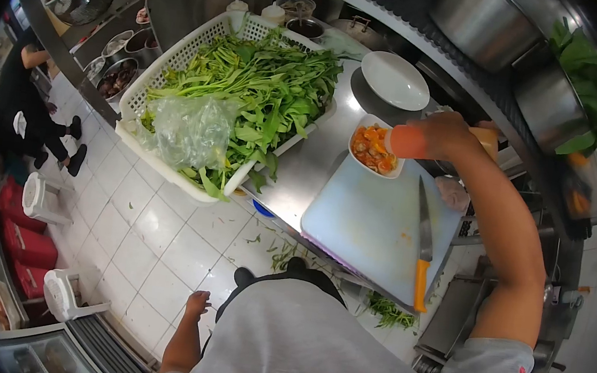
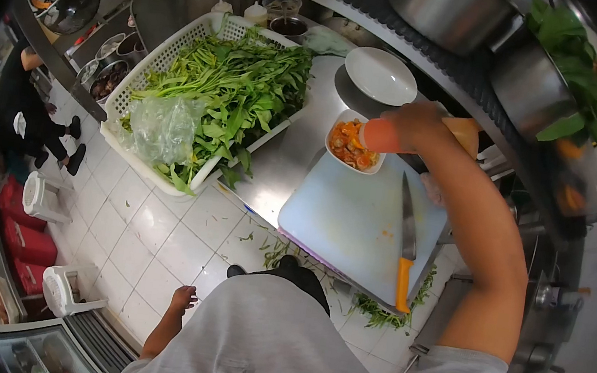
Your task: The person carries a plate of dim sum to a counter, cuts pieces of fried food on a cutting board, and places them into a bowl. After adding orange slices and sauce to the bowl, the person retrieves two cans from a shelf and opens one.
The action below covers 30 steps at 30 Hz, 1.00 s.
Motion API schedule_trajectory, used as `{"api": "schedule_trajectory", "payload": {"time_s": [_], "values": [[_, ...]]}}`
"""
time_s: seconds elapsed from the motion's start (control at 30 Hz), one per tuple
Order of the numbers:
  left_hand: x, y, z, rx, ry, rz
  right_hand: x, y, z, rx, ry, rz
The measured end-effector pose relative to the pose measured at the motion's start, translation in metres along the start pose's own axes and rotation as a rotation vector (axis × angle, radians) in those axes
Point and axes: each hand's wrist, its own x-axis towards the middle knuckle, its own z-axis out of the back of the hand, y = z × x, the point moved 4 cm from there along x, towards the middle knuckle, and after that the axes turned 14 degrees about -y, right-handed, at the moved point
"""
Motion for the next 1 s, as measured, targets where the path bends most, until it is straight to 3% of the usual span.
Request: {"api": "schedule_trajectory", "payload": {"time_s": [0.37, 0.57, 0.73, 1.0], "values": [[0.002, 0.007, -0.004, 0.0, 0.012, -0.011, -0.007, 0.009, -0.001, -0.035, 0.056, 0.008], [0.002, 0.009, -0.001, -0.013, 0.007, -0.002, -0.005, -0.001, -0.017, -0.041, -0.022, 0.0], [0.003, 0.011, 0.001, -0.037, 0.005, -0.006, -0.035, 0.003, 0.009, 0.138, 0.06, -0.048], [0.002, 0.012, 0.002, -0.014, 0.011, 0.025, -0.044, -0.016, -0.036, 0.126, 0.121, -0.028]]}}
